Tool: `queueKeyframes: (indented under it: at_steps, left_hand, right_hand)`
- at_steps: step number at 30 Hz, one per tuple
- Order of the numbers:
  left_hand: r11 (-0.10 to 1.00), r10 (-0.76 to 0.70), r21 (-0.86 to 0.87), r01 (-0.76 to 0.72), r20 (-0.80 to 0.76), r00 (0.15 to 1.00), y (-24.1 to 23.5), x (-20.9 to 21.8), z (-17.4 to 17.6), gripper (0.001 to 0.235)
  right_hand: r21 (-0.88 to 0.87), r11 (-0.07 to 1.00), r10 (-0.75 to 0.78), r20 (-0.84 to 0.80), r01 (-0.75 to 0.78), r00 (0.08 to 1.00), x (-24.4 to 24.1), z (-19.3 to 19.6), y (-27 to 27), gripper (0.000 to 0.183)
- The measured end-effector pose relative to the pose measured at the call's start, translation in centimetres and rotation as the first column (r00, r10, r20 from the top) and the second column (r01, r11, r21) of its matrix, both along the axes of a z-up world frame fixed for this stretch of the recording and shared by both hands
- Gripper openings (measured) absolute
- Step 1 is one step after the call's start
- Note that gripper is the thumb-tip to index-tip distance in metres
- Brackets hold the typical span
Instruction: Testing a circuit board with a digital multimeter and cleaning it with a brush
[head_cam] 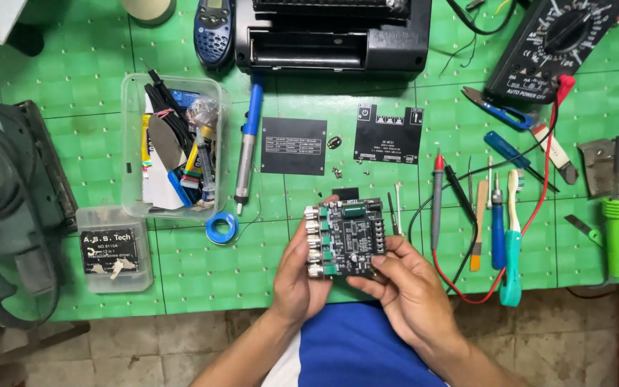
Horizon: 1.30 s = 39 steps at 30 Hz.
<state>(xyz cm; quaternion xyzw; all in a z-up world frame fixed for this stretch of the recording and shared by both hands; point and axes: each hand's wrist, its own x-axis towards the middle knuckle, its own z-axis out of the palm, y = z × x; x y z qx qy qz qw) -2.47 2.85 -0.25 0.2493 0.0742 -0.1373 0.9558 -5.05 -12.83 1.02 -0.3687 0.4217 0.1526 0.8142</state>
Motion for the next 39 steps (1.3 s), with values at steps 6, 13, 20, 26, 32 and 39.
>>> queueKeyframes:
  at_steps: [6, 13, 20, 26, 32, 39]
  left_hand:
    - [0.999, -0.038, 0.03, 0.034, 0.154, 0.987, -1.0, -1.5, -1.2, 0.132]
    - [0.998, 0.051, 0.04, -0.057, 0.139, 0.989, -1.7, 0.1, -0.5, 0.115]
    - [0.96, -0.005, -0.28, -0.008, -0.048, 0.999, -2.1, 1.6, -2.0, 0.116]
    - [0.904, -0.08, -0.426, 0.021, -0.121, 0.989, -1.9, 3.3, -2.5, 0.122]
    - [0.921, -0.091, -0.388, 0.038, -0.119, 0.989, -1.4, 5.4, -2.2, 0.124]
    - [0.943, -0.13, -0.323, 0.076, -0.15, 0.98, -1.6, 6.6, -2.5, 0.126]
  right_hand:
    - [0.058, 0.99, 0.134, -0.032, -0.132, 0.99, -0.8, 0.1, 0.9, 0.018]
    - [0.019, 0.966, 0.257, 0.005, -0.257, 0.966, -0.7, 0.6, 2.3, 0.028]
    - [-0.148, 0.939, 0.332, 0.159, -0.31, 0.93, -0.4, -0.5, 2.4, 0.024]
    - [-0.278, 0.88, 0.442, 0.181, -0.386, 0.879, 0.6, 0.6, 1.7, 0.021]
    - [-0.459, 0.76, 0.577, 0.147, -0.461, 0.804, -1.4, 2.8, -0.1, 0.024]
    - [-0.837, 0.462, 0.578, 0.034, -0.293, 0.815, -4.5, 5.3, -4.0, 0.014]
